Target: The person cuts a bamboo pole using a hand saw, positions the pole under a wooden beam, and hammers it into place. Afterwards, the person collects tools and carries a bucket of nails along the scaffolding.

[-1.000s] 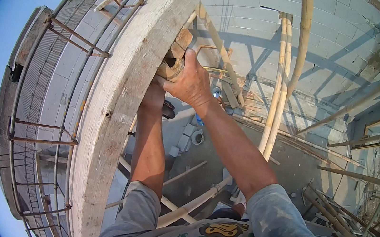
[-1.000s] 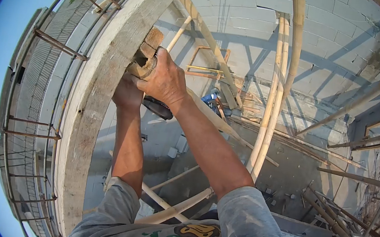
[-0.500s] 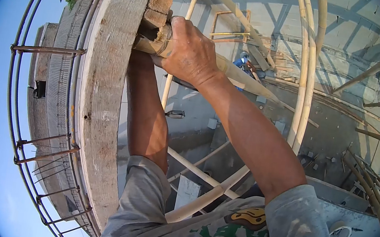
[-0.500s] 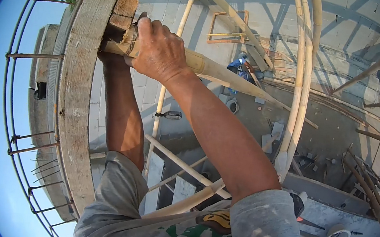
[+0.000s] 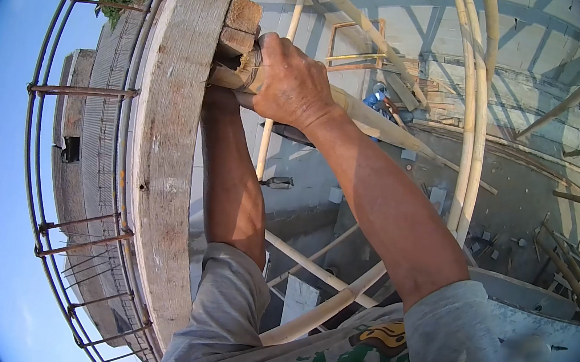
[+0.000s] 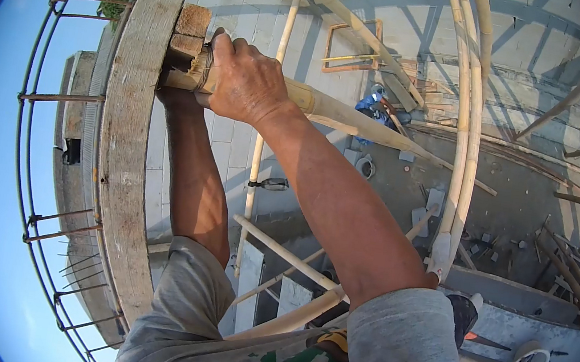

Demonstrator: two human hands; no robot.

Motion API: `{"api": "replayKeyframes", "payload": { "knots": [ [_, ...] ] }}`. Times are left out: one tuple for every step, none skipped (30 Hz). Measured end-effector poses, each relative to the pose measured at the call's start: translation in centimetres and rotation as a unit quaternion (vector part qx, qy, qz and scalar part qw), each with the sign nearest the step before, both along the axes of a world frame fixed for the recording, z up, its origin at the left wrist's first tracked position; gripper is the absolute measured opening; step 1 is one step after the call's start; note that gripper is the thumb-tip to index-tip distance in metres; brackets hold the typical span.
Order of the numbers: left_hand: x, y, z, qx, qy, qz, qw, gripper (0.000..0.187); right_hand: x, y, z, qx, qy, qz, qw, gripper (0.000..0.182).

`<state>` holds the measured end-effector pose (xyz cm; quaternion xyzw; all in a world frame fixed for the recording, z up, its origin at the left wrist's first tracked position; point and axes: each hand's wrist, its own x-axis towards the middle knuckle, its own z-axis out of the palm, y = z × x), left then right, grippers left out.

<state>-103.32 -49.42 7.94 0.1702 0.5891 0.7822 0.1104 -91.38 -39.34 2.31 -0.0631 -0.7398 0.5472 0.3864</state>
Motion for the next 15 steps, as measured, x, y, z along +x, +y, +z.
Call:
{"api": "replayKeyframes", "payload": {
  "knots": [
    [0.3, 0.1, -0.4, 0.005, 0.001, 0.002, 1.000, 0.056, 0.0, 0.0, 0.0, 0.006, -0.002, 0.000, 1.000, 0.055],
    [0.5, -0.1, -0.5, 0.004, 0.001, 0.003, 1.000, 0.056, 0.0, 0.0, 0.0, 0.015, -0.004, 0.002, 1.000, 0.054],
    [0.5, -0.2, -0.7, 0.004, 0.002, 0.006, 1.000, 0.056, 0.0, -0.1, -0.2, 0.008, -0.006, 0.000, 1.000, 0.055],
    [0.4, -0.2, -1.0, 0.009, 0.004, 0.009, 1.000, 0.057, 0.1, -0.2, -0.3, 0.002, -0.009, -0.002, 1.000, 0.057],
    [0.3, -0.3, -1.1, 0.012, 0.005, 0.013, 1.000, 0.057, 0.2, -0.2, -0.2, -0.003, -0.011, -0.001, 1.000, 0.059],
    [0.2, -0.3, -1.0, 0.018, 0.006, 0.015, 1.000, 0.057, 0.0, 0.0, -0.3, 0.005, -0.014, 0.002, 1.000, 0.059],
    [0.1, -0.2, -0.7, 0.014, 0.011, 0.015, 1.000, 0.057, -0.3, 0.2, -0.4, 0.010, -0.015, 0.005, 1.000, 0.059],
    [0.1, -0.3, -0.6, 0.016, 0.014, 0.017, 1.000, 0.057, -0.5, 0.0, -0.5, 0.012, -0.018, 0.011, 1.000, 0.060],
    [-0.1, -0.4, -0.5, 0.019, 0.017, 0.021, 0.999, 0.057, -0.8, -0.1, -0.7, 0.014, -0.017, 0.019, 1.000, 0.060],
    [0.1, -0.5, -0.7, 0.019, 0.022, 0.025, 0.999, 0.057, -0.9, 0.0, -0.8, 0.017, -0.015, 0.024, 0.999, 0.061],
    [0.2, -0.3, -0.7, 0.022, 0.026, 0.027, 0.999, 0.057, -0.9, 0.5, -0.7, 0.024, -0.014, 0.023, 0.999, 0.062],
    [0.6, -0.3, -0.8, 0.024, 0.030, 0.028, 0.999, 0.057, -0.5, 1.2, -0.1, 0.035, -0.045, 0.041, 0.997, 0.062],
    [0.7, -0.1, -0.8, 0.030, 0.032, 0.029, 0.999, 0.057, -0.4, 1.5, 0.0, 0.035, -0.045, 0.032, 0.998, 0.062],
    [0.7, 0.0, -1.1, 0.034, 0.031, 0.029, 0.999, 0.057, -0.4, 1.2, -0.2, 0.033, -0.048, 0.026, 0.998, 0.063],
    [0.8, 0.1, -1.0, 0.035, 0.032, 0.029, 0.998, 0.057, -0.3, 0.9, -0.2, 0.029, -0.051, 0.023, 0.998, 0.063]
  ]
}}
